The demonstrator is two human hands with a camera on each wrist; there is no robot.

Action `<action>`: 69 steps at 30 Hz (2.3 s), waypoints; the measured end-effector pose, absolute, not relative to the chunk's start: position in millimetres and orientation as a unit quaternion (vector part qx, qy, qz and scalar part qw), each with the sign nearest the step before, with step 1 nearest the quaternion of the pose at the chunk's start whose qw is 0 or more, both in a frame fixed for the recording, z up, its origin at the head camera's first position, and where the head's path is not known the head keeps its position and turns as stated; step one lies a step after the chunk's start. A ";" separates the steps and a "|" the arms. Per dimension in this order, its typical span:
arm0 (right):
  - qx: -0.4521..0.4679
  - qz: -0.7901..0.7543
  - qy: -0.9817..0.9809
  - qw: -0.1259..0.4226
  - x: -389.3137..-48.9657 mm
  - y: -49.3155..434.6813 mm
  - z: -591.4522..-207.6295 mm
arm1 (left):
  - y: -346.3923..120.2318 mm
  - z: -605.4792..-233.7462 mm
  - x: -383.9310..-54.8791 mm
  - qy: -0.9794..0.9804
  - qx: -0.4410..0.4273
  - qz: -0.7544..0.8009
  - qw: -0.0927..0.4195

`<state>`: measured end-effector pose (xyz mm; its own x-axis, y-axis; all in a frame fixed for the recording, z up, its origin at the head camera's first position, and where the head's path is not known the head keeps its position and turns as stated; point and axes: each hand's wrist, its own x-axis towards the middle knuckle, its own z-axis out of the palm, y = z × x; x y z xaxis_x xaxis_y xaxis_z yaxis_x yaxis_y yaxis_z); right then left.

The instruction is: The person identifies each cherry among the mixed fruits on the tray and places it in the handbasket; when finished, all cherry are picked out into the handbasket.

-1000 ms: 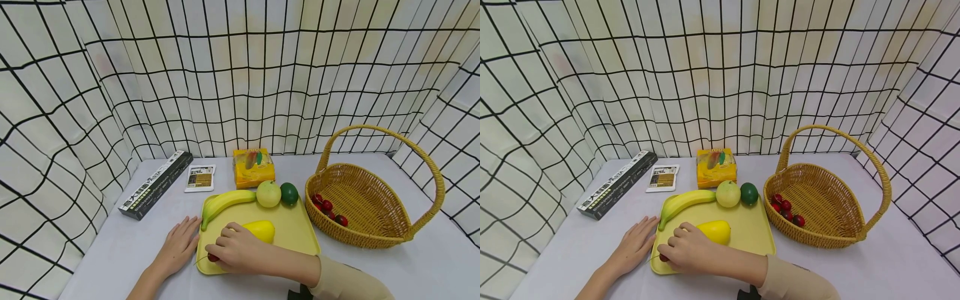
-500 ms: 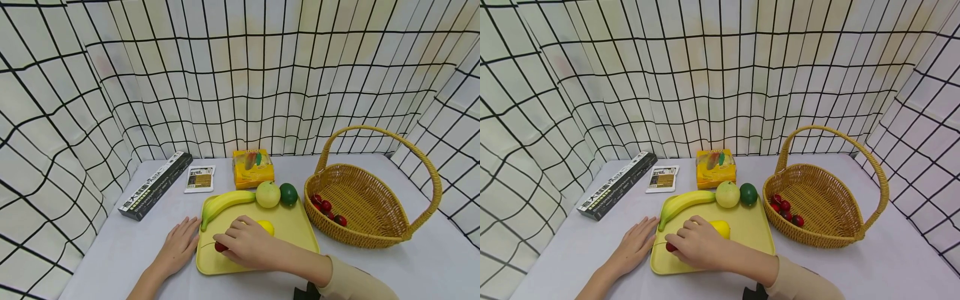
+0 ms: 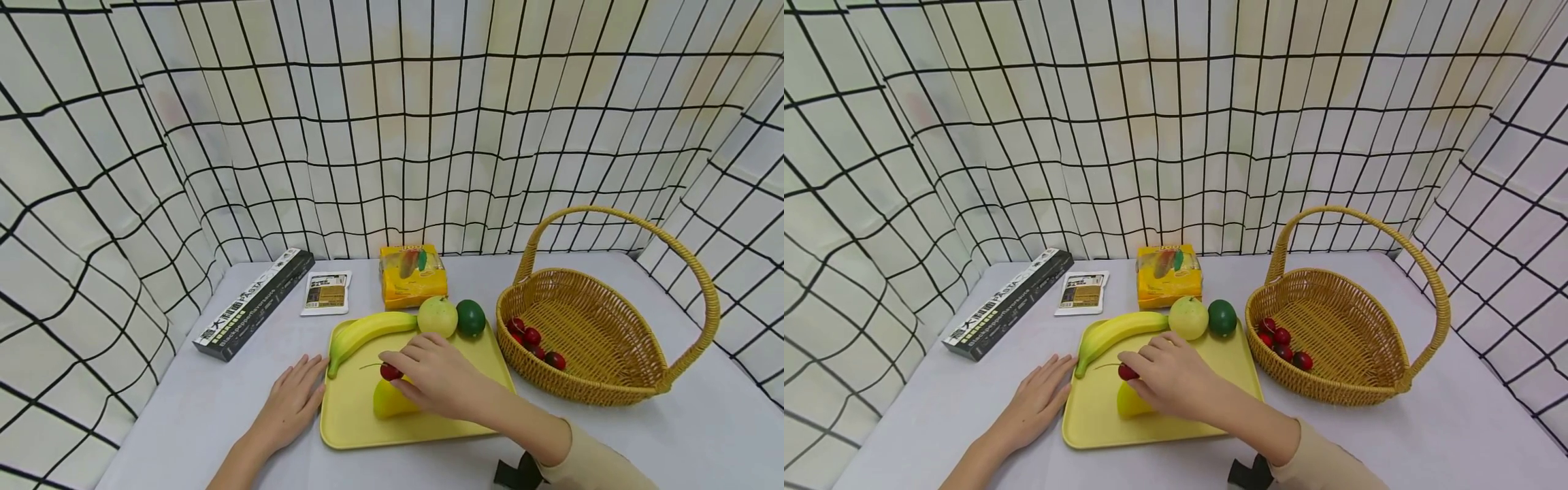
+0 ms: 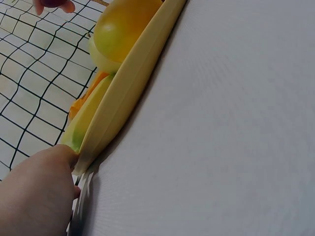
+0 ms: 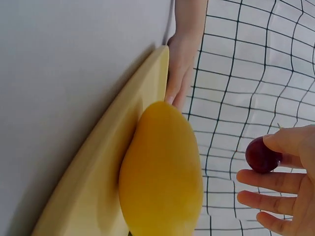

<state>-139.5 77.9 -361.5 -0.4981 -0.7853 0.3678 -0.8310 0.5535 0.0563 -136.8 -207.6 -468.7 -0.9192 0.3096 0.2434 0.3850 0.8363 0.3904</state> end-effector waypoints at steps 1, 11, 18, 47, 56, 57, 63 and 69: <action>0.463 0.068 -0.865 0.180 -140.3 80.9 -361.5 | -207.4 -468.8 -136.8 -0.955 -0.182 -0.220 0.085; 0.418 0.101 -0.878 0.210 -147.1 111.1 -357.1 | -206.8 -468.4 -137.4 -0.957 -0.176 -0.218 0.076; 0.382 0.103 -0.898 0.194 -147.1 128.1 -358.7 | -206.3 -468.1 -136.7 -0.956 -0.176 -0.222 0.076; 0.234 0.145 -0.940 0.203 -163.6 223.0 -373.8 | -206.3 -467.2 -137.1 -0.957 -0.174 -0.221 0.073; 0.195 0.186 -0.954 0.131 -171.6 243.4 -387.2 | -206.7 -468.3 -137.8 -0.957 -0.175 -0.220 0.075; 0.195 0.192 -0.953 0.126 -172.8 244.8 -389.1 | -206.6 -468.1 -137.8 -0.956 -0.176 -0.221 0.076; 0.208 0.223 -0.947 0.100 -179.4 252.5 -397.0 | -206.7 -467.0 -137.0 -0.955 -0.179 -0.223 0.082; 0.237 0.237 -0.940 0.067 -185.2 262.8 -401.4 | -206.3 -467.0 -137.1 -0.956 -0.176 -0.223 0.077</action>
<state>-185.2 262.8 -401.4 -0.8788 -0.4135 0.2381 -0.4770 0.7750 -0.4145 -137.1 -206.3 -467.0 -0.9264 0.3012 0.2258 0.3701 0.8388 0.3993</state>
